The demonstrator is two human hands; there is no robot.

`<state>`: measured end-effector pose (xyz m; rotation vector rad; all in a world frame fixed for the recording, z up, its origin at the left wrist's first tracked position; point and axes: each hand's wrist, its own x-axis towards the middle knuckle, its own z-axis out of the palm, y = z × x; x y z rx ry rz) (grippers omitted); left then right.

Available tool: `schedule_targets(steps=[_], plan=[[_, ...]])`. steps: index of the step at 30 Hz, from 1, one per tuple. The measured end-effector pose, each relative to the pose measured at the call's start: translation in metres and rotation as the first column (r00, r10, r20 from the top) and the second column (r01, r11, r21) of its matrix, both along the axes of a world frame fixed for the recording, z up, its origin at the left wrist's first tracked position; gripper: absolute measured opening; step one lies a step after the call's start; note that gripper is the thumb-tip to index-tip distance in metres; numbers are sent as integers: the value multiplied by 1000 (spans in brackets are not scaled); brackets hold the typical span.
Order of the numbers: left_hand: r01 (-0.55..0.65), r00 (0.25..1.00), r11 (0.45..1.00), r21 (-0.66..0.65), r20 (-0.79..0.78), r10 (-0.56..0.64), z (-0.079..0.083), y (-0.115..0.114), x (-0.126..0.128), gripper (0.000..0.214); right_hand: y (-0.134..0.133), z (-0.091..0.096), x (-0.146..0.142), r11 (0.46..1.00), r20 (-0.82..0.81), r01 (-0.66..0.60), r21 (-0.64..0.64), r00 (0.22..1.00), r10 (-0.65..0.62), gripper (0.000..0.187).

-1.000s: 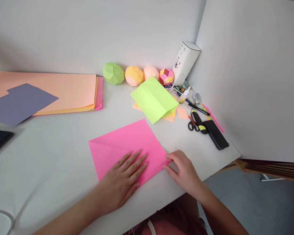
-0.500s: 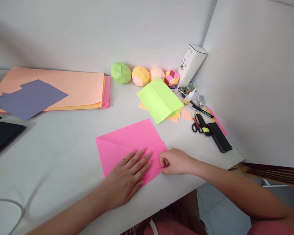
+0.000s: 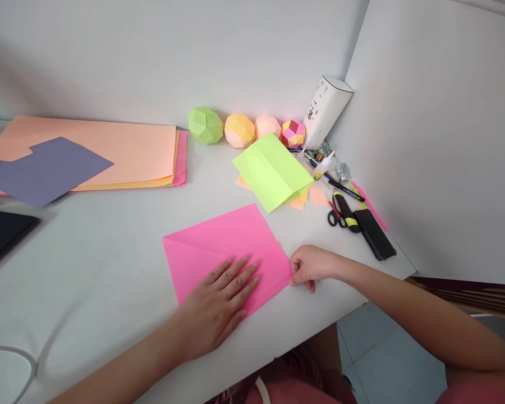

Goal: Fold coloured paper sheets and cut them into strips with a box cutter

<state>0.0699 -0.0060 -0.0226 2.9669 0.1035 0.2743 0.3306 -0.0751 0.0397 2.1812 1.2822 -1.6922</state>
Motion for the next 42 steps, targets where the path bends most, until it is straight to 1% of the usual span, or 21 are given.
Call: schedule_targets(steps=[3, 6, 9, 10, 11, 12, 13, 14, 15, 16, 17, 18, 19, 21, 23, 26, 31, 34, 37, 40, 42], plan=[[7, 1000, 1000, 4, -7, -7, -1, 0, 0, 56, -3, -2, 14, 999, -17, 36, 1, 999, -36, 19], [4, 1000, 1000, 7, -8, -4, -2, 0, 0, 56, -8, 2, 25, 998, -7, 51, 40, 999, -51, 19], [-7, 1000, 1000, 9, -6, 7, -1, 0, 0, 56, -14, 9, 20, 980, 63, 53, 191, 996, -66, 15], [-7, 1000, 1000, 8, -7, 7, -1, 0, 0, 57, -17, 10, 14, 964, 99, 59, 258, 991, -87, 13], [-7, 1000, 1000, 7, -9, 7, -1, 0, 0, 57, -19, 10, 6, 933, 134, 55, 355, 985, -109, 11], [-3, 1000, 1000, 5, -10, 3, -1, 0, 1, 57, -21, 8, -4, 889, 161, 37, 457, 979, -124, 9], [-2, 1000, 1000, 2, -11, 2, -2, 0, 1, 57, -22, 4, -14, 822, 179, 1, 569, 976, -125, 11], [-4, 1000, 1000, -2, -14, 4, -2, 0, 0, 57, -23, -2, -25, 669, 209, -104, 736, 975, -78, 16], [-7, 1000, 1000, -6, -16, 6, -3, 0, 0, 57, -23, -9, -34, 504, 258, -226, 834, 966, 7, 22], [-10, 1000, 1000, -9, -18, 10, -3, 0, 0, 56, -23, -17, -42, 380, 340, -349, 857, 936, 93, 28], [-13, 1000, 1000, -12, -20, 13, -4, -1, 0, 56, -23, -25, -48, 293, 433, -458, 839, 889, 152, 33], [-15, 1000, 1000, -13, -23, 14, -4, 0, -1, 55, -22, -33, -52, 257, 512, -544, 799, 839, 185, 38], [-15, 1000, 1000, -15, -26, 14, -4, 0, -1, 55, -21, -39, -54, 255, 573, -606, 753, 795, 200, 42], [-11, 999, 1000, -17, -30, 11, -4, 0, 0, 54, -20, -48, -54, 295, 647, -680, 672, 732, 213, 47], [-12, 1000, 1000, -16, -29, 11, -3, 0, 0, 54, -19, -51, -52, 332, 682, -714, 617, 695, 228, 51], [-27, 999, 1000, -6, -18, 26, -3, -1, -1, 54, -19, -49, -50, 357, 709, -741, 569, 662, 244, 53], [-78, 997, 997, 21, -5, 78, -4, -4, -13, 60, -19, -50, -50, 374, 716, -749, 547, 650, 256, 54], [-129, 992, 991, 29, -1, 129, -2, -5, -22, 66, -19, -51, -50, 377, 716, -750, 544, 649, 258, 55], [-147, 989, 988, 41, -16, 147, 0, -5, -26, 67, -20, -50, -49, 389, 714, -747, 539, 650, 259, 56], [-147, 989, 988, 56, -15, 148, 1, -5, -25, 67, -20, -48, -52, 419, 718, -742, 523, 648, 252, 56], [-149, 989, 987, 64, -8, 149, 1, -6, -24, 67, -21, -47, -59, 458, 727, -725, 514, 652, 217, 55]])
